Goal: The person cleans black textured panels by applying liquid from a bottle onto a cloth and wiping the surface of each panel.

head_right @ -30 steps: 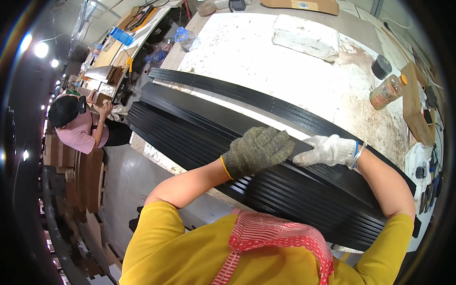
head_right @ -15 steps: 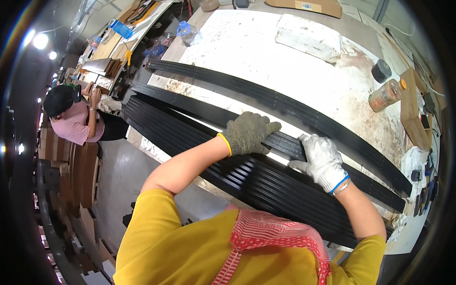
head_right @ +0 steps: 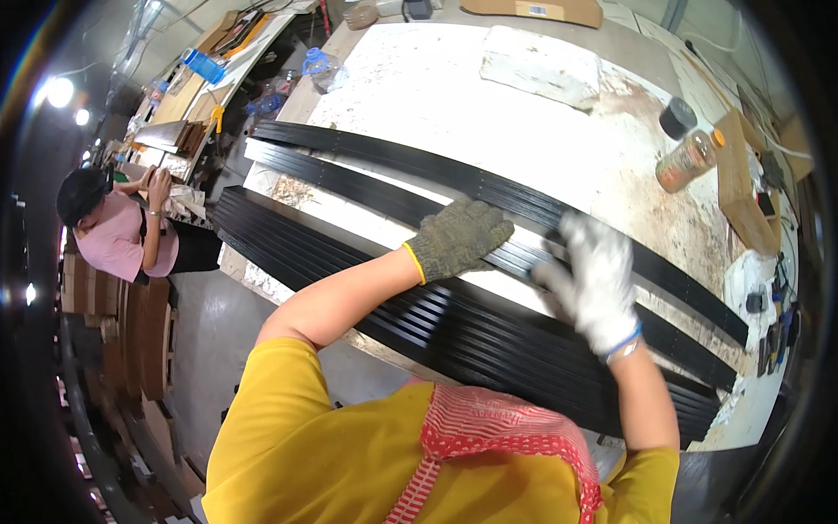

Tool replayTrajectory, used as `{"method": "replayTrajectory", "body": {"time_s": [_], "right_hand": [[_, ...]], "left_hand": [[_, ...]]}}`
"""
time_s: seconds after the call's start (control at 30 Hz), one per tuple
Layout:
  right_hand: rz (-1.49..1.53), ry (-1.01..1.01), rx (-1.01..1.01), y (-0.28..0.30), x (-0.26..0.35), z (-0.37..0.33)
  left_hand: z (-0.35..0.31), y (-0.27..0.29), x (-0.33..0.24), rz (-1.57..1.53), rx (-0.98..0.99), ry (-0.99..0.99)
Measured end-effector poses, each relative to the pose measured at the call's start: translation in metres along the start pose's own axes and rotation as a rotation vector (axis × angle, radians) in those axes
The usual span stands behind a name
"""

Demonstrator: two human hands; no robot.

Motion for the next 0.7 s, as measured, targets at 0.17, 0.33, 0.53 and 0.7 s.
{"method": "replayTrajectory", "body": {"time_s": [0.17,0.33,0.53,0.7], "right_hand": [[-0.157,-0.152,0.359,-0.045,-0.101,0.021],[0.092,-0.429,0.284,-0.036,-0.079,0.031],[0.025,-0.446,0.391,-0.049,-0.079,0.024],[-0.01,-0.352,0.115,-0.026,-0.072,0.009]], "left_hand": [[0.009,0.032,-0.012,-0.086,-0.347,-0.104],[0.024,0.022,0.037,0.087,0.001,0.271],[0.02,0.014,0.038,0.129,-0.048,0.174],[0.003,0.033,-0.003,0.204,-0.28,-0.022]]}}
Point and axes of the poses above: each hand's wrist, its own z-axis towards the middle knuckle, its own y-axis out of the back of the hand, x = y × z, the point moved 8 cm from there along z, towards the middle knuckle
